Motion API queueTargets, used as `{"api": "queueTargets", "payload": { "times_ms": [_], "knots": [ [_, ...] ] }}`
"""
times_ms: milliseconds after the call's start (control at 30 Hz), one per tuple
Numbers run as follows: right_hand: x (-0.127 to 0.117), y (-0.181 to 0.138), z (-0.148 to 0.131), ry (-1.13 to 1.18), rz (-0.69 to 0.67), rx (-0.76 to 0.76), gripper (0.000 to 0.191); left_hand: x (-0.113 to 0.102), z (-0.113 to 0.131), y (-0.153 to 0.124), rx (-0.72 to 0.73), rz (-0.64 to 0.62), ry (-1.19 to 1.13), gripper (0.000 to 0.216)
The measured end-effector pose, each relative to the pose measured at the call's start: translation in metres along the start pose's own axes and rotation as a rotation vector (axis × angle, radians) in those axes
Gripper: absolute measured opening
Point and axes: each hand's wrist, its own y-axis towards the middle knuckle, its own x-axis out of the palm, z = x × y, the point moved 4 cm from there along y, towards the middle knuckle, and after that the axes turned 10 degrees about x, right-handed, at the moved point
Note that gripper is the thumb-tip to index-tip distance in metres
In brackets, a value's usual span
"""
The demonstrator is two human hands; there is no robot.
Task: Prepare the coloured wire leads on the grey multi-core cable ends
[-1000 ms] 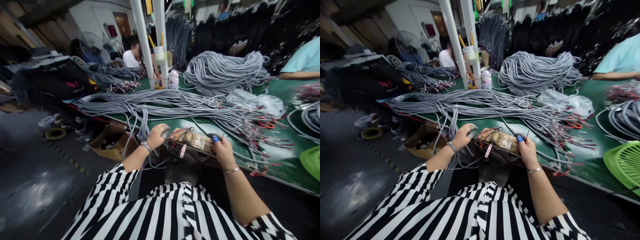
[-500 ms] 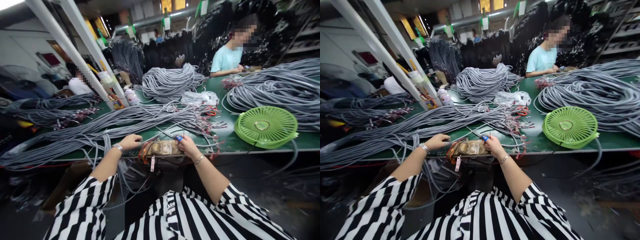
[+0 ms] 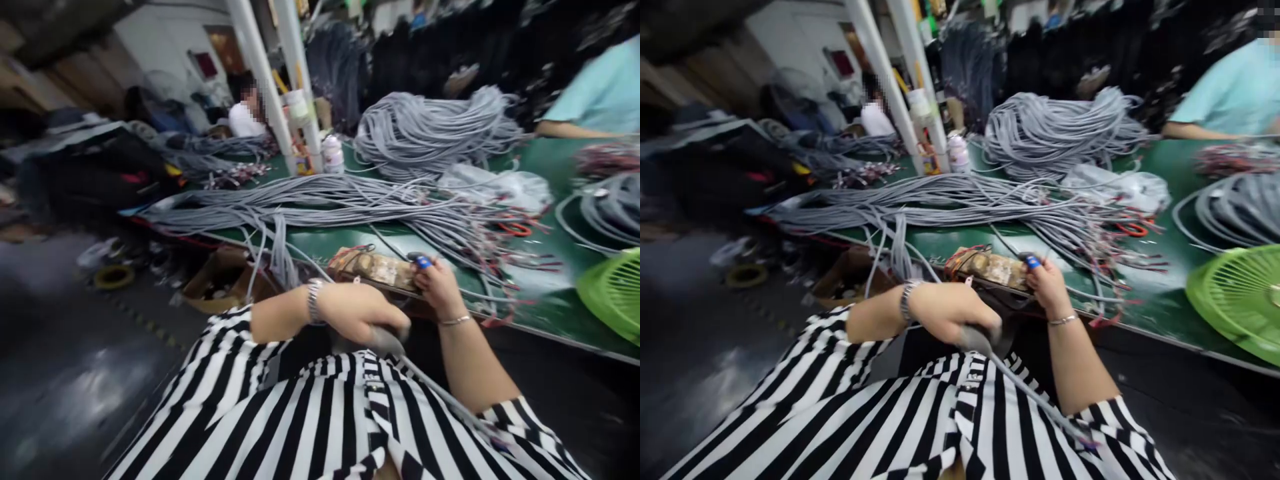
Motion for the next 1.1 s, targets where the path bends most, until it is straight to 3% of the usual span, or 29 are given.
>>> {"api": "queueTargets", "payload": {
  "times_ms": [100, 200, 300, 467, 567, 700, 833, 967, 1100],
  "knots": [
    [-0.001, 0.000, 0.000, -0.041, 0.013, -0.021, 0.023, 0.053, 0.004, -0.001, 0.192, -0.300, -0.078, 0.023],
    [-0.001, 0.001, 0.001, -0.071, 0.013, -0.043, 0.017, 0.066, -0.007, -0.016, 0.154, -0.347, -0.135, 0.023],
    [0.000, -0.001, 0.000, -0.107, 0.019, -0.073, 0.015, 0.057, -0.033, -0.053, -0.021, -0.119, -0.258, 0.009],
    [0.005, -0.010, 0.000, -0.141, 0.060, -0.123, 0.015, 0.064, -0.109, -0.148, -0.420, 0.508, -0.619, 0.039],
    [0.011, -0.026, 0.010, -0.165, 0.096, -0.184, 0.019, 0.075, -0.137, -0.191, -0.469, 0.710, -0.641, 0.039],
    [0.033, -0.059, 0.047, -0.178, 0.026, -0.083, 0.017, 0.076, -0.150, -0.213, -0.444, 0.837, -0.629, 0.036],
    [0.068, -0.088, 0.079, -0.488, -0.110, 0.021, 0.018, 0.074, -0.155, -0.210, -0.418, 0.866, -0.678, 0.035],
    [0.088, -0.095, 0.085, -0.599, -0.153, -0.029, 0.019, 0.074, -0.156, -0.206, -0.383, 0.821, -0.699, 0.037],
    [0.085, -0.090, 0.081, -0.589, -0.095, -0.096, 0.019, 0.071, -0.150, -0.212, -0.357, 0.813, -0.608, 0.037]
  ]
}}
